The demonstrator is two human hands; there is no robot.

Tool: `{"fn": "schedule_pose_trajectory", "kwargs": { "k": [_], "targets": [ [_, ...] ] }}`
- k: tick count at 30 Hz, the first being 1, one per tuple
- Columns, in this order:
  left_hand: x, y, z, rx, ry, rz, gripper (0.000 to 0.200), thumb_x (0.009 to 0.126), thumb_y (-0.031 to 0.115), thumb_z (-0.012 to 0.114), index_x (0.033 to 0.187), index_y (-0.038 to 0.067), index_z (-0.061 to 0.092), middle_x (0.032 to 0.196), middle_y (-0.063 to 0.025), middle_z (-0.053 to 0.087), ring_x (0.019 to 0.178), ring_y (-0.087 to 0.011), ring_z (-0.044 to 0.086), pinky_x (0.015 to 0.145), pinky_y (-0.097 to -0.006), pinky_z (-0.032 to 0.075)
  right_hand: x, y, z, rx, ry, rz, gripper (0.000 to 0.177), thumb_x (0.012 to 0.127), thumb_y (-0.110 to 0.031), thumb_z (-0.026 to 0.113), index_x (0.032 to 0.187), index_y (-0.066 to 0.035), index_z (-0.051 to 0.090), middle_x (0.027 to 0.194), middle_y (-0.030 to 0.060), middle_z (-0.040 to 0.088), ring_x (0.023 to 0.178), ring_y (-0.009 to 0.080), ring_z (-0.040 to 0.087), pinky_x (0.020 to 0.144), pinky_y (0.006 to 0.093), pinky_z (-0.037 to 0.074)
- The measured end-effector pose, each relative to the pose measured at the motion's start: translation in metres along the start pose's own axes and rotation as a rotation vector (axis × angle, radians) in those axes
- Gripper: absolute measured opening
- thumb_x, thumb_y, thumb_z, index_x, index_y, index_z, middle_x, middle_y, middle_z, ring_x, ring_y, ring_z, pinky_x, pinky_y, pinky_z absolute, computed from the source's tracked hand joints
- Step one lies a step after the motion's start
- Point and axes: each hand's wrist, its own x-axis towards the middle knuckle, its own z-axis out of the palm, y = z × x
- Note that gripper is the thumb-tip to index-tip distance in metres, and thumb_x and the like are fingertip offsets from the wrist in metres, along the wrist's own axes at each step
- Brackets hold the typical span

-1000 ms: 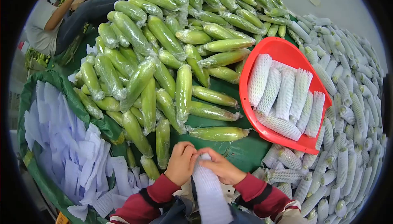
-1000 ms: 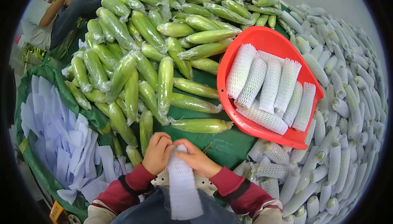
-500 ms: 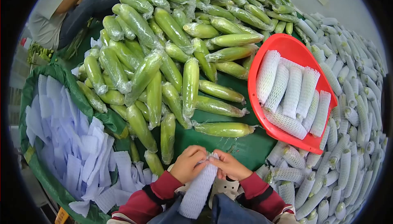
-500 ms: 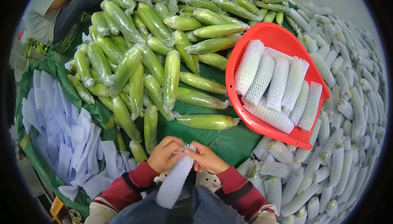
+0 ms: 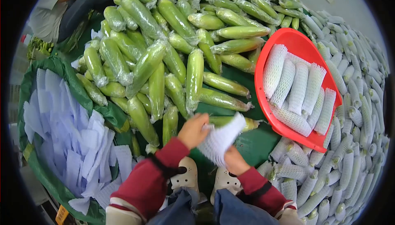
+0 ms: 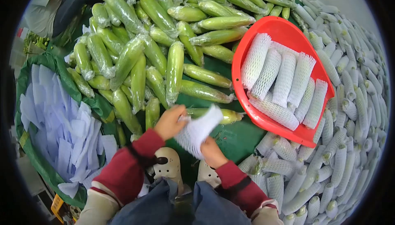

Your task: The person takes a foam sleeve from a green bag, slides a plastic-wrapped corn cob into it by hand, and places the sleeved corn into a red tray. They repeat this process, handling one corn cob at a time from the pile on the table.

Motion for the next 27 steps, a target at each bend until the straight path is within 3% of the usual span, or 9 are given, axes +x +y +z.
{"fn": "schedule_pose_trajectory", "kwargs": {
  "k": [1, 5, 6, 8, 13, 18, 19, 22, 27],
  "targets": [
    [0.009, -0.010, 0.012, 0.037, -0.029, -0.103, 0.013, 0.080, 0.009, 0.056, 0.092, 0.003, 0.055, 0.082, -0.0205, 0.059, 0.081, -0.0430, 0.057, 0.069, -0.0462, 0.048, 0.013, 0.010, -0.003, -0.122, 0.117, -0.118, 0.050, 0.089, 0.001, 0.042, 0.138, -0.003, 0.035, 0.134, 0.0110, 0.047, 0.119, 0.0205, 0.047, 0.102, 0.0330, 0.036],
    [0.014, -0.039, 0.041, -0.102, -0.484, -0.362, 0.034, 0.086, 0.012, 0.050, 0.119, 0.008, 0.058, 0.109, -0.0210, 0.062, 0.099, -0.0366, 0.060, 0.082, -0.0389, 0.049, 0.044, 0.008, -0.002, -0.084, 0.336, -0.379, 0.057, 0.088, 0.003, 0.036, 0.144, -0.007, 0.028, 0.130, 0.0098, 0.049, 0.118, 0.0190, 0.047, 0.102, 0.0309, 0.035],
    [-0.002, -0.038, 0.048, -0.133, -0.545, -0.323, 0.030, 0.087, 0.009, 0.048, 0.114, 0.005, 0.060, 0.105, -0.0243, 0.062, 0.095, -0.0371, 0.062, 0.083, -0.0381, 0.049, 0.037, 0.001, -0.006, -0.018, 0.321, -0.306, 0.055, 0.090, 0.001, 0.037, 0.144, -0.008, 0.027, 0.128, 0.0094, 0.050, 0.117, 0.0186, 0.048, 0.102, 0.0307, 0.036],
    [-0.024, 0.007, 0.030, -0.456, -0.330, -0.268, 0.029, 0.086, 0.008, 0.048, 0.112, 0.002, 0.060, 0.094, -0.0235, 0.065, 0.084, -0.0352, 0.065, 0.079, -0.0364, 0.050, -0.005, -0.026, -0.005, 0.125, 0.294, -0.150, 0.053, 0.094, -0.004, 0.038, 0.145, -0.009, 0.024, 0.125, 0.0088, 0.053, 0.115, 0.0180, 0.050, 0.101, 0.0302, 0.037],
    [-0.031, 0.101, -0.024, -0.432, -0.205, -0.349, 0.017, 0.089, 0.011, 0.051, 0.101, 0.000, 0.058, 0.085, -0.0225, 0.062, 0.078, -0.0395, 0.060, 0.069, -0.0383, 0.047, -0.071, -0.079, 0.033, 0.067, 0.108, -0.068, 0.046, 0.097, -0.016, 0.045, 0.140, -0.005, 0.033, 0.126, 0.0082, 0.052, 0.113, 0.0157, 0.052, 0.096, 0.0309, 0.043],
    [-0.043, 0.066, 0.015, -0.456, 0.118, -0.264, 0.009, 0.087, 0.004, 0.051, 0.094, -0.001, 0.055, 0.082, -0.0216, 0.058, 0.073, -0.0390, 0.057, 0.066, -0.0356, 0.045, -0.042, -0.038, 0.027, -0.150, 0.303, -0.356, 0.025, 0.093, -0.010, 0.051, 0.114, 0.001, 0.058, 0.097, 0.0033, 0.063, 0.087, 0.0098, 0.058, 0.077, 0.0254, 0.047],
    [-0.042, 0.063, 0.018, -0.413, 0.170, -0.222, 0.008, 0.087, 0.003, 0.051, 0.094, -0.001, 0.054, 0.082, -0.0214, 0.058, 0.073, -0.0387, 0.056, 0.066, -0.0350, 0.045, -0.031, -0.033, 0.015, -0.319, 0.396, -0.376, 0.014, 0.091, -0.007, 0.054, 0.095, 0.003, 0.063, 0.075, -0.0015, 0.060, 0.069, 0.0065, 0.052, 0.063, 0.0235, 0.044],
    [-0.034, 0.047, 0.037, -0.541, 0.191, -0.291, 0.008, 0.086, -0.001, 0.050, 0.093, -0.001, 0.053, 0.083, -0.0208, 0.057, 0.075, -0.0384, 0.057, 0.064, -0.0355, 0.045, 0.002, -0.024, 0.007, -0.367, 0.518, -0.694, 0.012, 0.089, -0.007, 0.055, 0.085, 0.003, 0.061, 0.067, -0.0034, 0.053, 0.062, 0.0048, 0.045, 0.055, 0.0234, 0.039],
    [-0.024, -0.014, 0.071, -0.352, 0.158, -0.229, 0.015, 0.089, 0.012, 0.051, 0.098, 0.001, 0.056, 0.084, -0.0220, 0.057, 0.075, -0.0412, 0.055, 0.067, -0.0426, 0.046, 0.032, -0.012, -0.010, -0.146, 0.514, -0.626, 0.015, 0.090, -0.009, 0.055, 0.082, 0.003, 0.060, 0.073, -0.0020, 0.058, 0.066, 0.0044, 0.048, 0.058, 0.0227, 0.041]
  ]
}}
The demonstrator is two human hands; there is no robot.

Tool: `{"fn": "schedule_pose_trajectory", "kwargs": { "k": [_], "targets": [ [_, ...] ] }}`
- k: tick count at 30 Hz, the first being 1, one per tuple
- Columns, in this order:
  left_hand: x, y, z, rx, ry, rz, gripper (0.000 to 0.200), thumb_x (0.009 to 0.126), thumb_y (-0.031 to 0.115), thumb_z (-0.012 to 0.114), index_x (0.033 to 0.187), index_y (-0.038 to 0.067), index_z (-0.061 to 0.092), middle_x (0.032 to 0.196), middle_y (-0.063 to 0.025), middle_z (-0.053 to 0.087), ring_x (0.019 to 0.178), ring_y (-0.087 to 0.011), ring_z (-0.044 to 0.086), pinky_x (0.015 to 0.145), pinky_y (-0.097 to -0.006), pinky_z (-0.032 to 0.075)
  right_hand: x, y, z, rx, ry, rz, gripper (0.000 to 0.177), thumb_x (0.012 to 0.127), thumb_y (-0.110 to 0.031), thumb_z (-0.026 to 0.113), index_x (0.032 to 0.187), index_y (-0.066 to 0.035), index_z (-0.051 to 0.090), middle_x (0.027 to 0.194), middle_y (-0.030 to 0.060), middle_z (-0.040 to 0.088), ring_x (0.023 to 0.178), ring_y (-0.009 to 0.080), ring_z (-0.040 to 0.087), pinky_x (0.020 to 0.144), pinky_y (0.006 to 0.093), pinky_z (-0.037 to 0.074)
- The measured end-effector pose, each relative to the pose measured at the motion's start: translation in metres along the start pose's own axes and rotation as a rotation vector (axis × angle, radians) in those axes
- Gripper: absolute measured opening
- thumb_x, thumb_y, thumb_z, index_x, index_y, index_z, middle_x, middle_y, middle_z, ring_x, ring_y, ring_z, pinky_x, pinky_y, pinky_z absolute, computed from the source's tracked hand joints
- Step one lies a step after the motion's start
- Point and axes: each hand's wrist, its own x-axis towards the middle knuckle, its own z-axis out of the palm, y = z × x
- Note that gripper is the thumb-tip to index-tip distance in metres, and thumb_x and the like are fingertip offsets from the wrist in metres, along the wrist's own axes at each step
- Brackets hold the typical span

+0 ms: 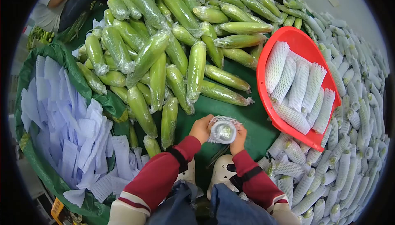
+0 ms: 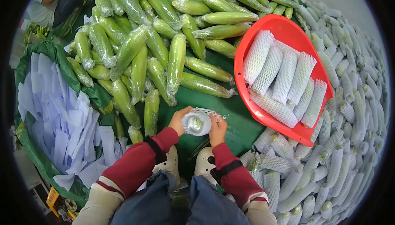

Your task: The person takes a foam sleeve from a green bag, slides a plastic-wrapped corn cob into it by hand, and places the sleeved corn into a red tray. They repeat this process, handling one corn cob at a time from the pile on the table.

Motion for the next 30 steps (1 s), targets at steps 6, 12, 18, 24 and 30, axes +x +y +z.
{"fn": "schedule_pose_trajectory", "kwargs": {
  "k": [6, 12, 18, 24, 30],
  "targets": [
    [-0.015, -0.010, -0.003, -0.718, -0.227, -0.586, 0.026, 0.095, 0.019, 0.047, 0.112, 0.003, 0.056, 0.097, -0.0104, 0.063, 0.086, -0.0252, 0.061, 0.080, -0.0341, 0.048, -0.003, 0.024, -0.017, 0.010, -0.101, 0.111, 0.012, 0.090, -0.012, 0.057, 0.097, -0.003, 0.061, 0.085, 0.0009, 0.060, 0.072, 0.0073, 0.053, 0.064, 0.0245, 0.044],
    [-0.009, 0.085, -0.051, -0.335, -0.077, -0.146, 0.035, 0.087, 0.023, 0.060, 0.117, 0.005, 0.053, 0.119, -0.0119, 0.048, 0.109, -0.0206, 0.049, 0.086, -0.0323, 0.046, -0.043, -0.113, 0.017, 0.450, -0.452, 0.747, 0.055, 0.091, -0.018, 0.053, 0.140, -0.007, 0.028, 0.126, 0.0134, 0.047, 0.100, 0.0207, 0.057, 0.083, 0.0346, 0.048],
    [-0.035, 0.135, -0.097, -0.066, -0.267, 0.111, 0.067, 0.076, 0.020, 0.073, 0.135, 0.010, 0.041, 0.131, -0.0152, 0.036, 0.111, -0.0253, 0.047, 0.083, -0.0322, 0.047, -0.019, -0.223, -0.045, 0.129, -0.217, 0.277, 0.066, 0.087, -0.037, 0.053, 0.137, 0.000, 0.032, 0.121, 0.0253, 0.053, 0.096, 0.0328, 0.062, 0.083, 0.0398, 0.052],
    [-0.116, 0.059, -0.091, 0.248, -0.776, -0.020, 0.038, 0.089, 0.034, 0.057, 0.117, 0.009, 0.057, 0.102, -0.0183, 0.060, 0.089, -0.0343, 0.060, 0.078, -0.0398, 0.048, 0.138, -0.249, -0.084, -1.416, -0.182, -0.804, 0.073, 0.079, -0.011, 0.059, 0.145, -0.010, 0.026, 0.146, 0.0212, 0.028, 0.120, 0.0350, 0.047, 0.100, 0.0386, 0.039],
    [-0.122, 0.054, -0.153, 0.659, -0.098, -0.052, 0.017, 0.076, 0.015, 0.068, 0.086, 0.006, 0.059, 0.084, -0.0130, 0.056, 0.083, -0.0337, 0.056, 0.074, -0.0414, 0.046, 0.141, -0.243, -0.078, -1.526, -0.357, -0.609, 0.052, 0.078, -0.006, 0.060, 0.129, -0.005, 0.050, 0.141, 0.0226, 0.036, 0.123, 0.0386, 0.044, 0.102, 0.0401, 0.036]
  ]
}}
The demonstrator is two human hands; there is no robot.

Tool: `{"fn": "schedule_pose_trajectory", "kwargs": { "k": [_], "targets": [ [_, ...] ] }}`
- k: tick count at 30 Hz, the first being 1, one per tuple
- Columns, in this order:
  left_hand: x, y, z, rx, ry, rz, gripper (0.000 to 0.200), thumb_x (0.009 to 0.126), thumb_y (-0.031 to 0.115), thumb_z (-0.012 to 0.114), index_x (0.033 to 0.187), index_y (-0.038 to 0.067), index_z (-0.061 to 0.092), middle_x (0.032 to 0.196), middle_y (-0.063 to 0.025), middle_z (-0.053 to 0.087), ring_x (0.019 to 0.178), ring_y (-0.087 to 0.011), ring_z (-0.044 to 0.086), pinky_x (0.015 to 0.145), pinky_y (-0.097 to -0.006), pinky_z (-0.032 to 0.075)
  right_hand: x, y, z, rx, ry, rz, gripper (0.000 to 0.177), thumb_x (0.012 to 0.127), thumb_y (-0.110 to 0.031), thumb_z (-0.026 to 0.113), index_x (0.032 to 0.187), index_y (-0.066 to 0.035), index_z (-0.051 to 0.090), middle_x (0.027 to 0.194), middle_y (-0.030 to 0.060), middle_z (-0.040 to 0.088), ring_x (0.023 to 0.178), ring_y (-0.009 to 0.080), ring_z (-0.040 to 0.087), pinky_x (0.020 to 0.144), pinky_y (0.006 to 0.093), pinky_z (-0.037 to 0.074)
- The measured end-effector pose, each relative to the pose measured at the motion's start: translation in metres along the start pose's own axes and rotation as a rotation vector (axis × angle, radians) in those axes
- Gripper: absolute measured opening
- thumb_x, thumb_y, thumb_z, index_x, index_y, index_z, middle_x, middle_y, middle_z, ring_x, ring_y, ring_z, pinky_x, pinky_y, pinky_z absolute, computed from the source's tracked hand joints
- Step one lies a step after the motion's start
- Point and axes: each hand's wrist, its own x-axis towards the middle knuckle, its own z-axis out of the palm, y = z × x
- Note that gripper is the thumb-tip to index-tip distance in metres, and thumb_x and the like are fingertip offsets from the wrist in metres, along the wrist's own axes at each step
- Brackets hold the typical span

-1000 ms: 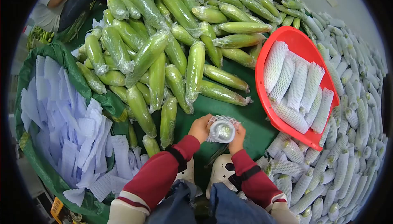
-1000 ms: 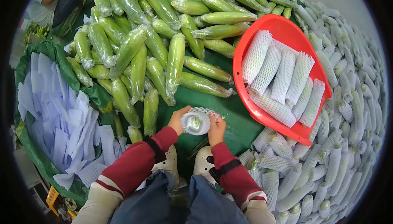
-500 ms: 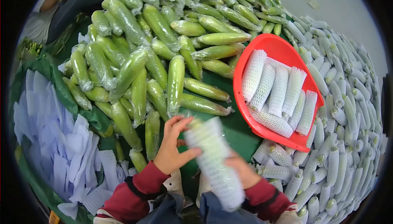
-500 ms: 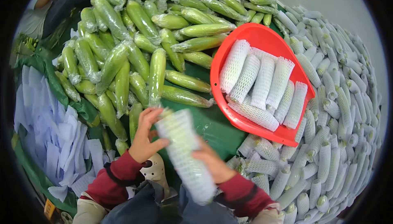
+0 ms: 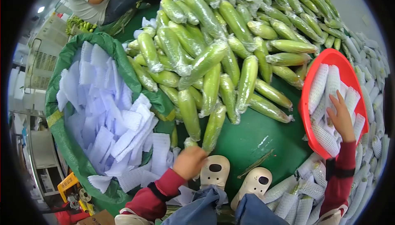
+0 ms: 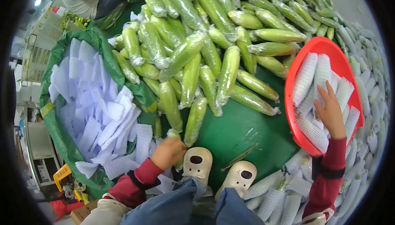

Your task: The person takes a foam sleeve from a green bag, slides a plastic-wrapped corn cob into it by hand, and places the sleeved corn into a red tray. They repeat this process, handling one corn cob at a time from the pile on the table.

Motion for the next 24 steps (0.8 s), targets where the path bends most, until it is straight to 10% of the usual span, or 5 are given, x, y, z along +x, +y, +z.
{"fn": "schedule_pose_trajectory", "kwargs": {
  "k": [4, 7, 10, 15, 24],
  "targets": [
    [0.009, -0.018, -0.061, 0.584, 0.347, -0.176, 0.037, 0.065, 0.012, 0.074, 0.096, 0.006, 0.054, 0.092, -0.0144, 0.052, 0.087, -0.0314, 0.053, 0.072, -0.0414, 0.045, -0.041, -0.091, 0.007, 0.196, -0.006, -0.222, 0.045, 0.078, -0.007, 0.063, 0.122, -0.004, 0.054, 0.130, 0.0196, 0.049, 0.122, 0.0355, 0.046, 0.101, 0.0403, 0.037],
    [-0.022, -0.105, -0.049, 0.835, 0.073, -0.370, 0.033, 0.066, 0.013, 0.073, 0.093, 0.007, 0.055, 0.088, -0.0108, 0.055, 0.082, -0.0303, 0.057, 0.069, -0.0420, 0.047, -0.069, -0.142, 0.027, 0.345, -0.213, -0.324, 0.039, 0.079, -0.010, 0.065, 0.117, -0.005, 0.058, 0.115, 0.0164, 0.059, 0.111, 0.0326, 0.054, 0.094, 0.0395, 0.043],
    [-0.023, -0.083, -0.078, 0.675, 0.133, -0.299, 0.028, 0.069, 0.003, 0.069, 0.093, 0.008, 0.055, 0.090, -0.0077, 0.058, 0.080, -0.0240, 0.060, 0.066, -0.0363, 0.049, -0.089, -0.172, 0.065, 0.737, -0.458, -0.292, 0.035, 0.083, -0.014, 0.064, 0.116, -0.005, 0.059, 0.103, 0.0140, 0.064, 0.095, 0.0272, 0.062, 0.083, 0.0357, 0.049],
    [0.040, 0.043, -0.095, -1.045, 0.502, -0.135, 0.020, 0.080, -0.008, 0.058, 0.095, 0.002, 0.051, 0.100, -0.0096, 0.060, 0.095, -0.0158, 0.058, 0.078, -0.0277, 0.050, -0.060, -0.250, 0.095, 1.984, -1.037, 0.179, 0.066, 0.089, -0.018, 0.060, 0.144, -0.011, 0.025, 0.099, 0.0088, 0.062, 0.085, 0.0154, 0.061, 0.068, 0.0309, 0.053],
    [0.076, 0.048, 0.054, -0.654, 0.236, -0.147, 0.012, 0.090, 0.011, 0.056, 0.085, 0.001, 0.049, 0.083, -0.0104, 0.058, 0.073, -0.0186, 0.055, 0.065, -0.0277, 0.044, -0.077, -0.231, 0.129, 1.683, -0.871, 0.464, 0.053, 0.089, -0.011, 0.054, 0.136, -0.015, 0.030, 0.089, 0.0076, 0.059, 0.061, 0.0132, 0.059, 0.048, 0.0249, 0.050]
  ]
}}
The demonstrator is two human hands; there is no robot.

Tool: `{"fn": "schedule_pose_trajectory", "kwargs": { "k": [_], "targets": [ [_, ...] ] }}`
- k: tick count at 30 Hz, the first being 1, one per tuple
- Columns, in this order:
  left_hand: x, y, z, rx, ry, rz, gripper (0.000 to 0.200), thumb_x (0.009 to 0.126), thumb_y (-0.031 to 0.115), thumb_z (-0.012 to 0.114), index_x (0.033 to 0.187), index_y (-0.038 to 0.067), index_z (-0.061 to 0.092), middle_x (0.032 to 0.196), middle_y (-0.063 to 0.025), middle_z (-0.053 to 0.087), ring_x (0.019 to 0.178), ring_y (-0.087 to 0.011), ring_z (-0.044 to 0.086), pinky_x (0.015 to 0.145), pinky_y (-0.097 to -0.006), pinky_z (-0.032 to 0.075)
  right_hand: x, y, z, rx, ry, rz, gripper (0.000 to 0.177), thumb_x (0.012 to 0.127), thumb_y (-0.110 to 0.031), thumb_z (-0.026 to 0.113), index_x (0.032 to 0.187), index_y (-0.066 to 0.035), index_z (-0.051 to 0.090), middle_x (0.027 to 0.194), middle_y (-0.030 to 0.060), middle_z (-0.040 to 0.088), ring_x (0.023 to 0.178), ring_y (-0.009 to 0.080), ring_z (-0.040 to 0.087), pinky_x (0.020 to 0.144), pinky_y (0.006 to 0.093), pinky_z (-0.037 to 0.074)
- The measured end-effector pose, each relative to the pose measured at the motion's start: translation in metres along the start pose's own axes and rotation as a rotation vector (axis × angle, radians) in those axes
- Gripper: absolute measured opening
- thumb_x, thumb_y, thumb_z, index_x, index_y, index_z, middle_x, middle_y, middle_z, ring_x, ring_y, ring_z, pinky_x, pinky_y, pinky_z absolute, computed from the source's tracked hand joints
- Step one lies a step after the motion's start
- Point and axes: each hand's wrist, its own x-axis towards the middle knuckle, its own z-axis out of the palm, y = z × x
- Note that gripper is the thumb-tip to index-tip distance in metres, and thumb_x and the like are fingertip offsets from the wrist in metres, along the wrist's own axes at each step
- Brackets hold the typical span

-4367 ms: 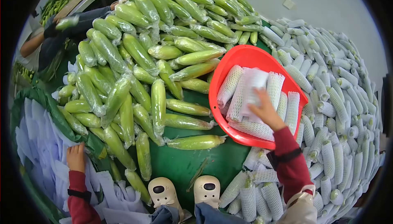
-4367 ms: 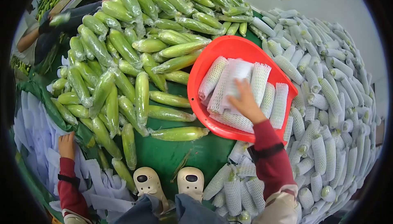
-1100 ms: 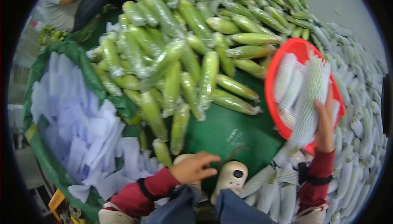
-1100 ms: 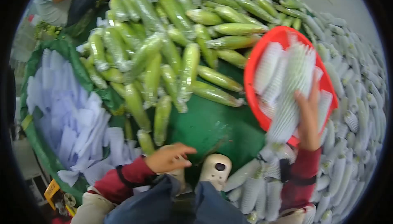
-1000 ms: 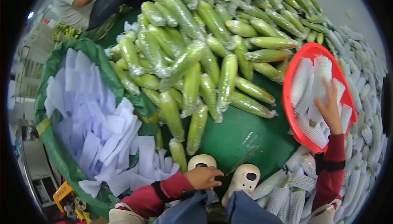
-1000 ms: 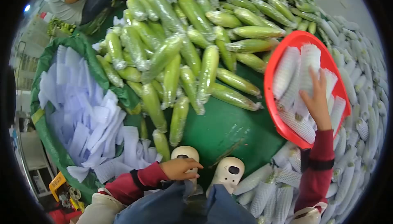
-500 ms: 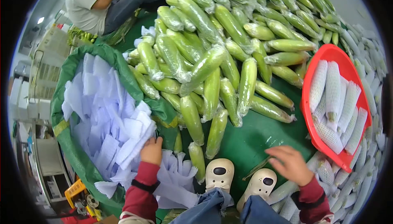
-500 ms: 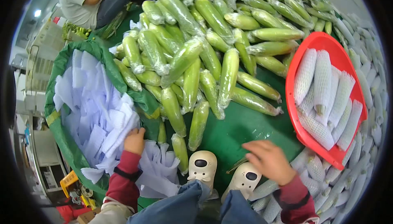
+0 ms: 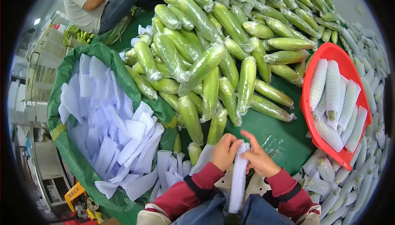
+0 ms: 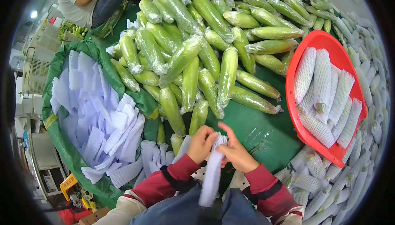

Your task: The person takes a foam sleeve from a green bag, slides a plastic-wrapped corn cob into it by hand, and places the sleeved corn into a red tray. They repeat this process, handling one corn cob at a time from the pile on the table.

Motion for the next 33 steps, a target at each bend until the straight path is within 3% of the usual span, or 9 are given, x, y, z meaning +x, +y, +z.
{"fn": "schedule_pose_trajectory", "kwargs": {
  "k": [3, 5, 11, 12, 16, 23, 26, 29, 33],
  "targets": [
    [-0.003, 0.008, -0.007, 0.162, 0.059, 0.030, 0.016, 0.090, 0.015, 0.057, 0.085, 0.002, 0.049, 0.071, -0.0160, 0.055, 0.063, -0.0294, 0.056, 0.057, -0.0334, 0.044, 0.010, 0.033, -0.011, 0.020, -0.072, 0.198, 0.042, 0.091, -0.021, 0.057, 0.128, -0.008, 0.041, 0.101, 0.0038, 0.058, 0.093, 0.0104, 0.057, 0.070, 0.0296, 0.051],
    [-0.007, 0.011, -0.012, 0.212, 0.047, 0.006, 0.017, 0.089, 0.016, 0.057, 0.085, 0.002, 0.049, 0.066, -0.0181, 0.055, 0.059, -0.0341, 0.056, 0.053, -0.0373, 0.044, 0.011, 0.055, -0.001, -0.190, -0.148, -0.124, 0.042, 0.090, -0.022, 0.059, 0.125, -0.004, 0.044, 0.104, 0.0016, 0.057, 0.098, 0.0087, 0.053, 0.075, 0.0280, 0.049],
    [-0.014, -0.008, -0.007, 0.459, -0.104, 0.124, 0.019, 0.087, 0.018, 0.060, 0.091, 0.003, 0.049, 0.079, -0.0190, 0.060, 0.075, -0.0349, 0.060, 0.061, -0.0384, 0.047, 0.004, 0.026, 0.015, 0.136, 0.070, -0.078, 0.052, 0.083, 0.001, 0.050, 0.132, -0.011, 0.041, 0.089, 0.0064, 0.060, 0.069, 0.0080, 0.054, 0.060, 0.0230, 0.044],
    [-0.015, -0.007, -0.010, 0.340, -0.142, 0.181, 0.017, 0.088, 0.016, 0.061, 0.094, 0.004, 0.050, 0.088, -0.0122, 0.060, 0.082, -0.0246, 0.061, 0.068, -0.0335, 0.047, 0.004, 0.024, 0.013, 0.134, 0.109, -0.099, 0.051, 0.083, 0.001, 0.050, 0.132, -0.011, 0.042, 0.089, 0.0061, 0.060, 0.070, 0.0080, 0.054, 0.059, 0.0231, 0.044],
    [-0.021, -0.014, -0.014, -0.349, -0.478, -0.304, 0.009, 0.091, 0.010, 0.057, 0.098, 0.007, 0.053, 0.092, 0.0032, 0.052, 0.082, -0.0039, 0.047, 0.068, -0.0231, 0.041, 0.006, 0.029, -0.010, -0.002, 0.164, -0.180, 0.046, 0.082, 0.002, 0.049, 0.127, -0.008, 0.045, 0.090, 0.0050, 0.060, 0.072, 0.0076, 0.054, 0.062, 0.0225, 0.044],
    [-0.026, -0.015, -0.017, -0.065, -0.264, -0.141, 0.009, 0.092, 0.008, 0.053, 0.100, 0.006, 0.049, 0.084, 0.0014, 0.049, 0.077, -0.0066, 0.047, 0.068, -0.0226, 0.041, 0.010, 0.047, -0.014, -0.022, 0.144, -0.096, 0.035, 0.078, 0.001, 0.048, 0.113, -0.004, 0.052, 0.087, 0.0019, 0.058, 0.072, 0.0062, 0.050, 0.064, 0.0209, 0.041],
    [-0.032, -0.026, 0.000, -0.244, -0.224, -0.214, 0.017, 0.092, 0.015, 0.057, 0.103, 0.005, 0.049, 0.085, -0.0017, 0.051, 0.075, -0.0086, 0.050, 0.067, -0.0250, 0.043, 0.019, 0.068, -0.027, -0.100, 0.217, -0.164, 0.032, 0.078, 0.000, 0.047, 0.110, -0.004, 0.053, 0.087, 0.0012, 0.058, 0.073, 0.0061, 0.050, 0.064, 0.0215, 0.041],
    [-0.033, 0.003, -0.002, 0.092, -0.327, -0.150, 0.029, 0.089, 0.022, 0.062, 0.106, 0.004, 0.048, 0.087, -0.0036, 0.054, 0.073, -0.0096, 0.052, 0.064, -0.0272, 0.044, 0.015, 0.060, -0.023, -0.023, 0.259, -0.219, 0.030, 0.078, 0.000, 0.045, 0.107, -0.003, 0.054, 0.090, 0.0008, 0.058, 0.077, 0.0063, 0.051, 0.066, 0.0218, 0.042],
    [-0.032, -0.021, -0.004, -0.030, -0.466, -0.183, 0.031, 0.088, 0.029, 0.064, 0.102, 0.004, 0.052, 0.083, -0.0010, 0.055, 0.073, -0.0058, 0.049, 0.061, -0.0245, 0.042, 0.008, 0.047, -0.015, -0.046, 0.160, -0.235, 0.025, 0.083, -0.003, 0.046, 0.106, -0.002, 0.054, 0.094, 0.0010, 0.058, 0.083, 0.0075, 0.053, 0.073, 0.0219, 0.042]
  ]
}}
